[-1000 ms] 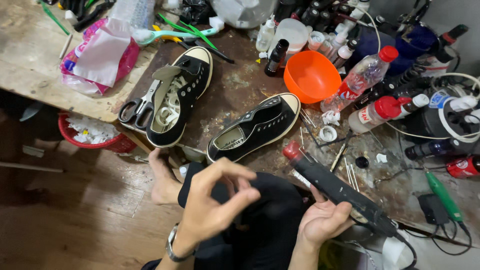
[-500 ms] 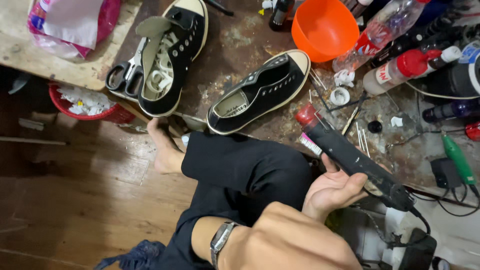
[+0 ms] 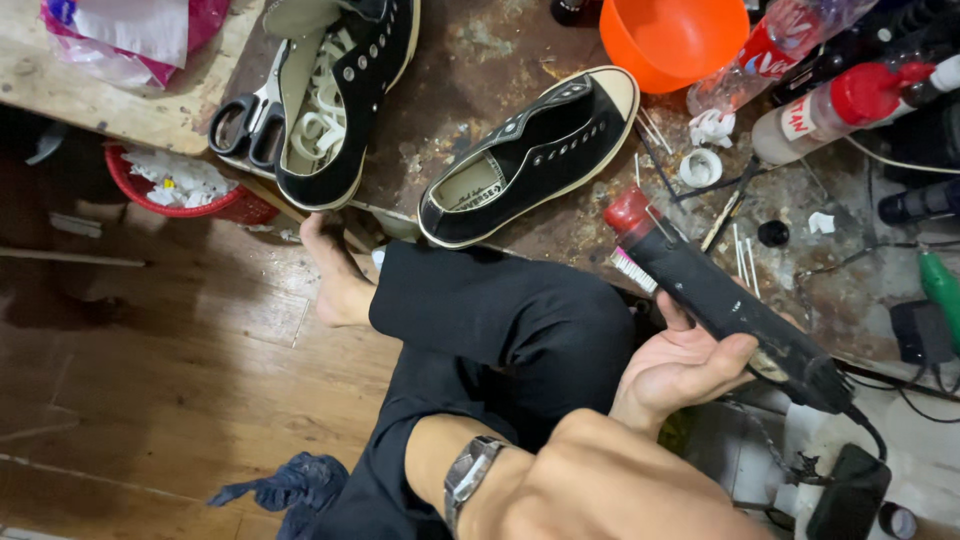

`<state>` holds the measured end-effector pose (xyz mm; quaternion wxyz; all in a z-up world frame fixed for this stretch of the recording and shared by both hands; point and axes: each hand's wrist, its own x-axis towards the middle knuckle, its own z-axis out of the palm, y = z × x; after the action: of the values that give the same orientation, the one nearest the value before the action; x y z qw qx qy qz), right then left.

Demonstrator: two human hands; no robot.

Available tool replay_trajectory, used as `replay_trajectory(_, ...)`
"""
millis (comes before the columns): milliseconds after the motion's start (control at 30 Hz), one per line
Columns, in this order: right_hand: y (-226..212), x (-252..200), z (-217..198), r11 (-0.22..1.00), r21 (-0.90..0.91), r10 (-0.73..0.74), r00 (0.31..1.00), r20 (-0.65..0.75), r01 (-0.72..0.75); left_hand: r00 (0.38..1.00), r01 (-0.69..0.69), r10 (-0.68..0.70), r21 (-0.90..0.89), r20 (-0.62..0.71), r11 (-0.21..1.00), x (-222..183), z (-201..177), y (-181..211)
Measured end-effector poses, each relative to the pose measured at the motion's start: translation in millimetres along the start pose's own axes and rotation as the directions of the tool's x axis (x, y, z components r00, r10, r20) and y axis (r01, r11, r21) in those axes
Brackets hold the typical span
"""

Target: The person applies heat to a black canvas sneaker using a heat gun, tests the side of the sole with their hand, and uses a fine paint brush to apply liquid along the rubber midsole line.

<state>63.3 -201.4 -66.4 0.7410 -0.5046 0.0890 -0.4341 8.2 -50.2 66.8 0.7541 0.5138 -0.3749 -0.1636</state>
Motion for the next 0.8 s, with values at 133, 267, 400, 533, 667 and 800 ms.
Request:
replay_trajectory(133,-2,-1,-3,1.0,-0.026,-0.004,1.0,0.008,0.005,0.998,0.05,-0.051,-0.046,-0.03,0.998,-4,2,-13)
replay_trajectory(267,-5,-3,1,1.0,-0.028,0.007,1.0,0.001,-0.007,0.993,0.104,-0.109,-0.098,-0.051,0.99,1,13,-29)
replay_trajectory(400,-6,-3,3,1.0,-0.006,-0.01,1.0,-0.003,0.01,0.984,0.159,-0.169,-0.156,-0.058,0.975,-4,8,-39)
replay_trajectory(533,-2,-2,2,0.999,0.02,-0.032,0.999,-0.011,0.033,0.976,0.199,-0.213,-0.197,-0.053,0.96,-7,14,-51)
replay_trajectory(667,2,-2,1,0.999,0.047,0.035,0.984,-0.177,-0.027,0.973,0.191,-0.209,-0.169,-0.095,0.967,6,19,-70)
replay_trajectory(800,0,-3,2,0.998,0.055,0.045,0.984,-0.173,-0.036,0.958,0.187,-0.214,-0.146,-0.192,0.971,14,29,-64)
